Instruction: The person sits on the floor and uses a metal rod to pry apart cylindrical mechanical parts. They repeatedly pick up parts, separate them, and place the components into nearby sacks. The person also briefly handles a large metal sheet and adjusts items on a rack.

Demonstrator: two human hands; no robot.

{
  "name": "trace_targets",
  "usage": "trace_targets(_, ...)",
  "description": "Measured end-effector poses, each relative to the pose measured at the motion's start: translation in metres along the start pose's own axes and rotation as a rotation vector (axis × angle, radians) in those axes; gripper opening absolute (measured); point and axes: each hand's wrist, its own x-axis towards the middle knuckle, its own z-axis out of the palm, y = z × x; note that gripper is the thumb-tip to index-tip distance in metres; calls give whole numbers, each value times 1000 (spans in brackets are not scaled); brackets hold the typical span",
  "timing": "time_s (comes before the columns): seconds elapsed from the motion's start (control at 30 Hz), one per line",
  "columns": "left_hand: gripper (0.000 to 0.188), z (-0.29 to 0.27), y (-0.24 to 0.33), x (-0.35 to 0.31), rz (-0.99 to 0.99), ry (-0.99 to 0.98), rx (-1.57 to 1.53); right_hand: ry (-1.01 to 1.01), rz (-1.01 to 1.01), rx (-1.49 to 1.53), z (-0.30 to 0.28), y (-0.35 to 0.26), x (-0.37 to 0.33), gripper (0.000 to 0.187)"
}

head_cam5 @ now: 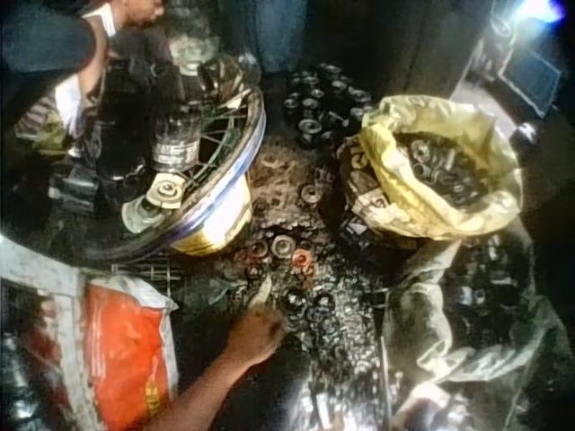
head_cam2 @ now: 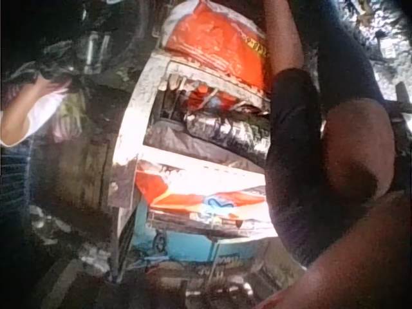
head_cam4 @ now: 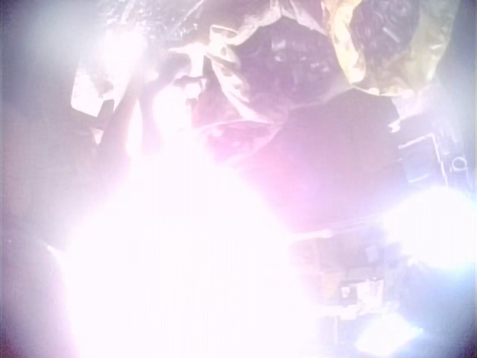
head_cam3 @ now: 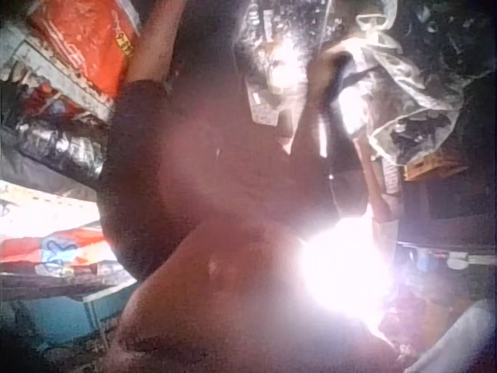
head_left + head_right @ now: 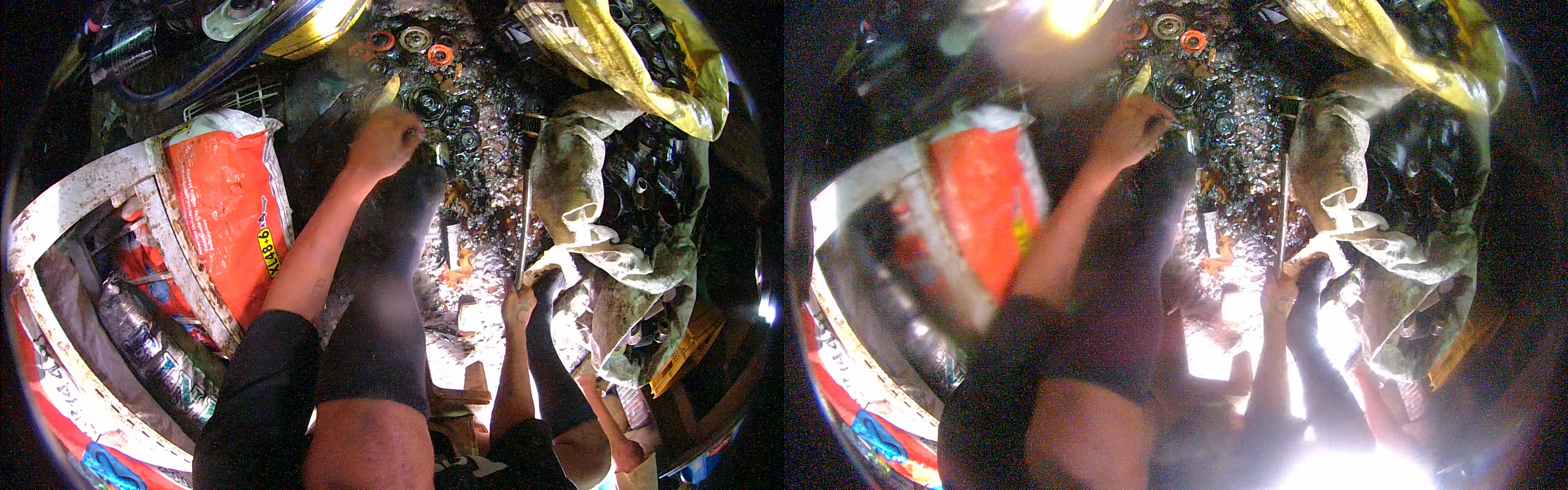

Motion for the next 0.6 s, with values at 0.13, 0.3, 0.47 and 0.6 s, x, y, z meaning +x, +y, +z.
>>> trace_targets(0.13,45,26,-12,13,-113,-416,104,-11,38,-92,-27,-9,-3,43)
trace_targets(0.3,56,17,-26,47,-116,-818,44,97,-97,-208,-28,39,25,39)
trace_targets(0.47,65,13,-29,55,-119,-779,70,150,-271,-393,-36,123,93,38)
trace_targets(0.6,64,13,-32,62,-98,-778,105,147,-261,-448,-52,132,106,40)
